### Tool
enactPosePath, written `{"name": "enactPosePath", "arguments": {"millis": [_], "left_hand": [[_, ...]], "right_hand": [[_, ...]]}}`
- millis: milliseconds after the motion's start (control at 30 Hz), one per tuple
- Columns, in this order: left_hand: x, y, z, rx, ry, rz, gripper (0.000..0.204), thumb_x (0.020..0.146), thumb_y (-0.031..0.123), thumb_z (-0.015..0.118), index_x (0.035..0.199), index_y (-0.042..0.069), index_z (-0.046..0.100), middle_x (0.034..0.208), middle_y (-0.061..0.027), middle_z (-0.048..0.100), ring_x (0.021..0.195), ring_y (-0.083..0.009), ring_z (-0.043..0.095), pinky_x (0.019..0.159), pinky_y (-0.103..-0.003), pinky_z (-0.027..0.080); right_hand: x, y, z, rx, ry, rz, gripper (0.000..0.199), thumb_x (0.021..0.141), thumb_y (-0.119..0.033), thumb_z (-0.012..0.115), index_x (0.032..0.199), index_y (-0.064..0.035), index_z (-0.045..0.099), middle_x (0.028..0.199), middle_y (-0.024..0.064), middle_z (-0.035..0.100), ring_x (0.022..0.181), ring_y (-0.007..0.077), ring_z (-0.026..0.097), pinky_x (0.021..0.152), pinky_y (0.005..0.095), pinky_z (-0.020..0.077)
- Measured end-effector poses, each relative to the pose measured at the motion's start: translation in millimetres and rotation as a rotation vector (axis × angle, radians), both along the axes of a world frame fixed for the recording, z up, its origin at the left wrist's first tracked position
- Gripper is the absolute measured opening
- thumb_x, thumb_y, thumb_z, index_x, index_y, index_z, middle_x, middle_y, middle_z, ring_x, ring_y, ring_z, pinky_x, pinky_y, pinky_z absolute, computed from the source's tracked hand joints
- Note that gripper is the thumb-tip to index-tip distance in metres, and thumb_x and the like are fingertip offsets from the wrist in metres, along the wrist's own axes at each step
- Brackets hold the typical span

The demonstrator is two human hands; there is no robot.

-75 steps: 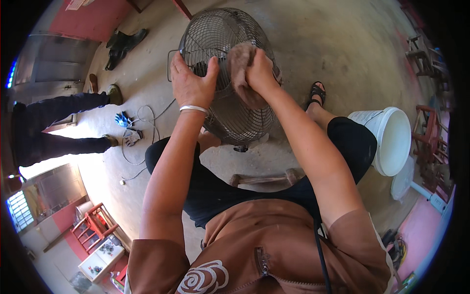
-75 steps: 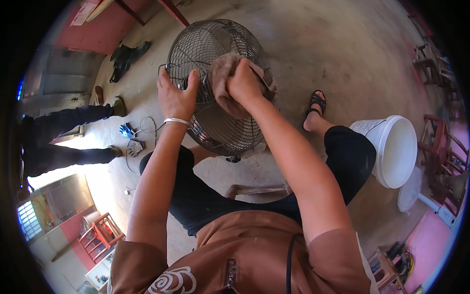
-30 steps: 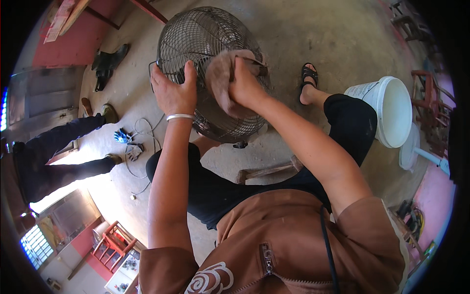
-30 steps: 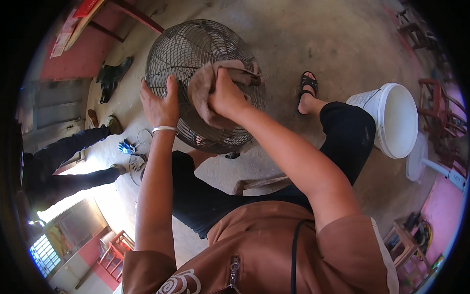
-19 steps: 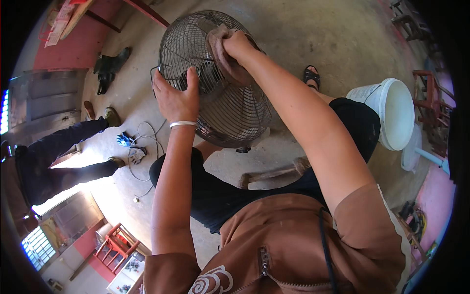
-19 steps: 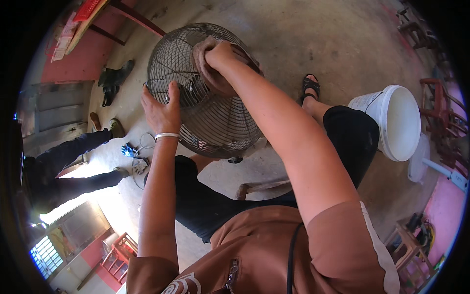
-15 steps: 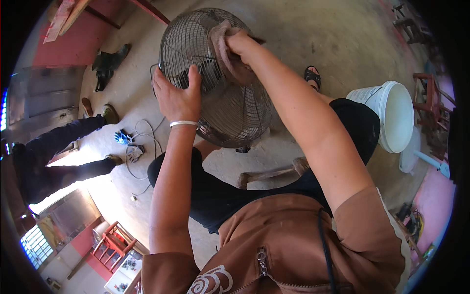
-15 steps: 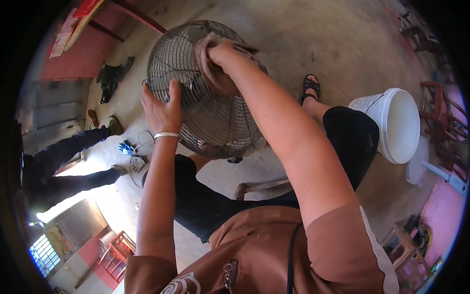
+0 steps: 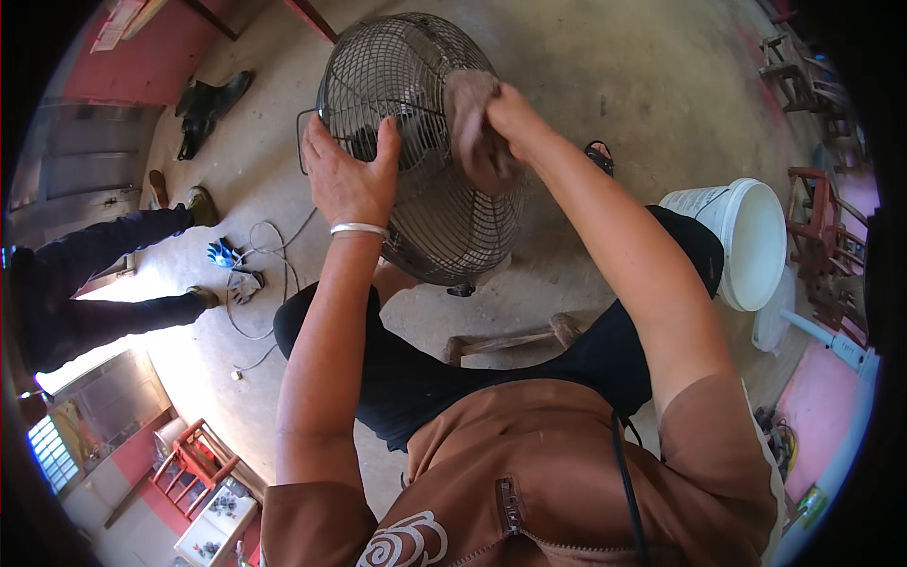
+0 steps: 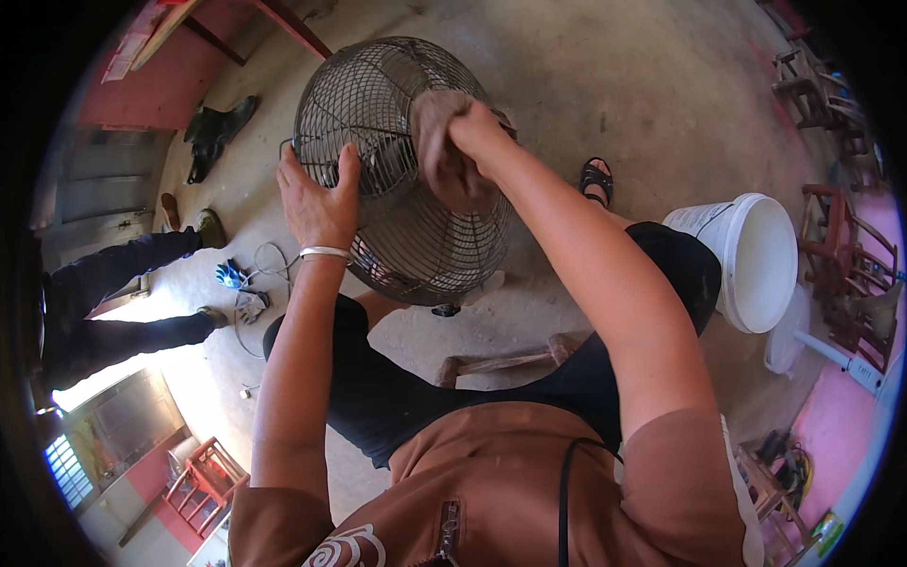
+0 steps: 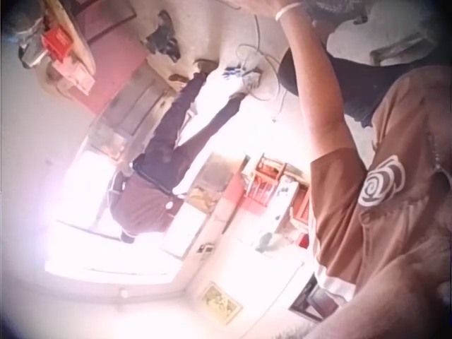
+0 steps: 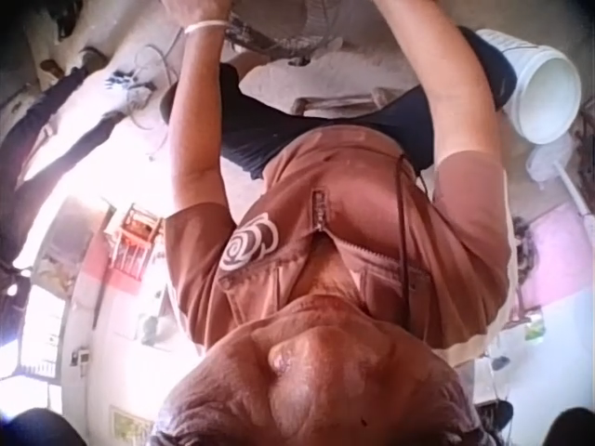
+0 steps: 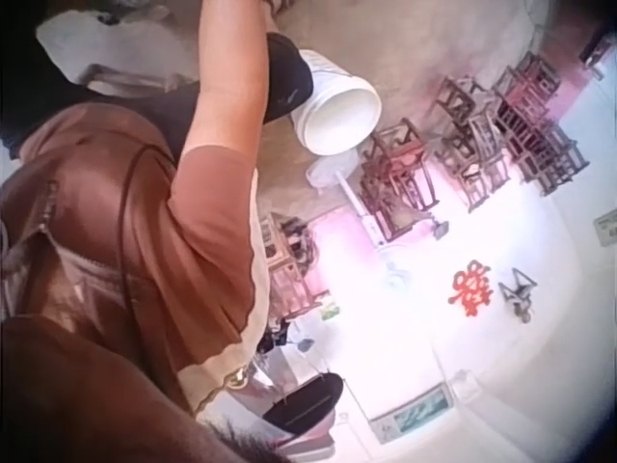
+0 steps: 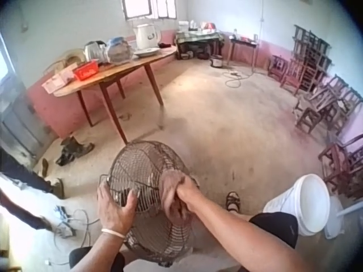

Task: Cleaning the metal grate and internal parts of a disassembled floor fan using a cloth.

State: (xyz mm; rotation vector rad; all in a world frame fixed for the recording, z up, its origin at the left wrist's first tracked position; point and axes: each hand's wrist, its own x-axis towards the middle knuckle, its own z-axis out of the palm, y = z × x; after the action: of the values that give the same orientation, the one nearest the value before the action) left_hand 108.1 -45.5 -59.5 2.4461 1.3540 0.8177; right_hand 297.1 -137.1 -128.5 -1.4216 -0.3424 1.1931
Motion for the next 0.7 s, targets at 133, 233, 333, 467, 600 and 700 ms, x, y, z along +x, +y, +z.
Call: {"name": "enactPosePath", "arguments": {"millis": [133, 233, 333, 467, 600, 700], "left_hand": [[14, -4, -5, 0.005, -0.026, -0.047, 0.083, 0.078, 0.049, 0.069, 0.131, -0.008, 0.04, 0.129, -0.0266, 0.048, 0.122, -0.0413, 0.047, 0.101, -0.044, 0.041], [9, -2, -8, 0.048, -0.025, -0.039, 0.082, 0.08, 0.051, 0.066, 0.132, -0.008, 0.041, 0.124, -0.0274, 0.051, 0.116, -0.0422, 0.05, 0.098, -0.044, 0.041], [10, -2, -7, 0.038, -0.047, -0.053, 0.083, 0.081, 0.051, 0.066, 0.133, -0.008, 0.04, 0.126, -0.0275, 0.05, 0.118, -0.042, 0.049, 0.099, -0.043, 0.041], [1, 1, -9, 0.028, -0.009, -0.016, 0.084, 0.078, 0.049, 0.068, 0.132, -0.008, 0.039, 0.129, -0.0286, 0.048, 0.121, -0.0424, 0.047, 0.101, -0.044, 0.041], [2, 0, -10, 0.051, 0.013, -0.011, 0.087, 0.081, 0.054, 0.065, 0.135, -0.009, 0.039, 0.128, -0.0293, 0.048, 0.12, -0.0424, 0.048, 0.101, -0.044, 0.039], [2, 3, -8, 0.051, 0.005, -0.026, 0.089, 0.081, 0.055, 0.064, 0.135, -0.01, 0.038, 0.128, -0.0294, 0.048, 0.12, -0.0422, 0.048, 0.101, -0.044, 0.039]], "right_hand": [[45, 58, -25, -0.249, -0.473, -0.12, 0.059, 0.084, -0.023, 0.062, 0.132, 0.006, 0.042, 0.13, 0.0264, 0.053, 0.119, 0.0363, 0.055, 0.099, 0.0427, 0.0455], [38, 70, -24, -0.374, -0.641, -0.179, 0.064, 0.085, -0.025, 0.062, 0.135, 0.0049, 0.035, 0.133, 0.0298, 0.049, 0.123, 0.0429, 0.049, 0.104, 0.0457, 0.04], [23, 65, -33, -0.28, -0.686, -0.202, 0.069, 0.086, -0.027, 0.061, 0.138, 0.0016, 0.028, 0.136, 0.0316, 0.045, 0.126, 0.0463, 0.045, 0.107, 0.0474, 0.0365], [-10, 45, -23, -0.119, -0.668, -0.037, 0.058, 0.094, -0.015, 0.048, 0.143, 0.0025, 0.023, 0.138, 0.0271, 0.046, 0.129, 0.0376, 0.046, 0.107, 0.0408, 0.0371], [-29, 28, -19, -0.2, -0.689, -0.041, 0.064, 0.087, -0.025, 0.058, 0.139, -0.0031, 0.028, 0.138, 0.0301, 0.043, 0.127, 0.0454, 0.044, 0.106, 0.0468, 0.0368], [-19, 47, -21, -0.235, -0.666, -0.132, 0.063, 0.086, -0.023, 0.059, 0.137, -0.002, 0.028, 0.138, 0.0281, 0.04, 0.127, 0.0452, 0.042, 0.105, 0.0522, 0.0344]]}}
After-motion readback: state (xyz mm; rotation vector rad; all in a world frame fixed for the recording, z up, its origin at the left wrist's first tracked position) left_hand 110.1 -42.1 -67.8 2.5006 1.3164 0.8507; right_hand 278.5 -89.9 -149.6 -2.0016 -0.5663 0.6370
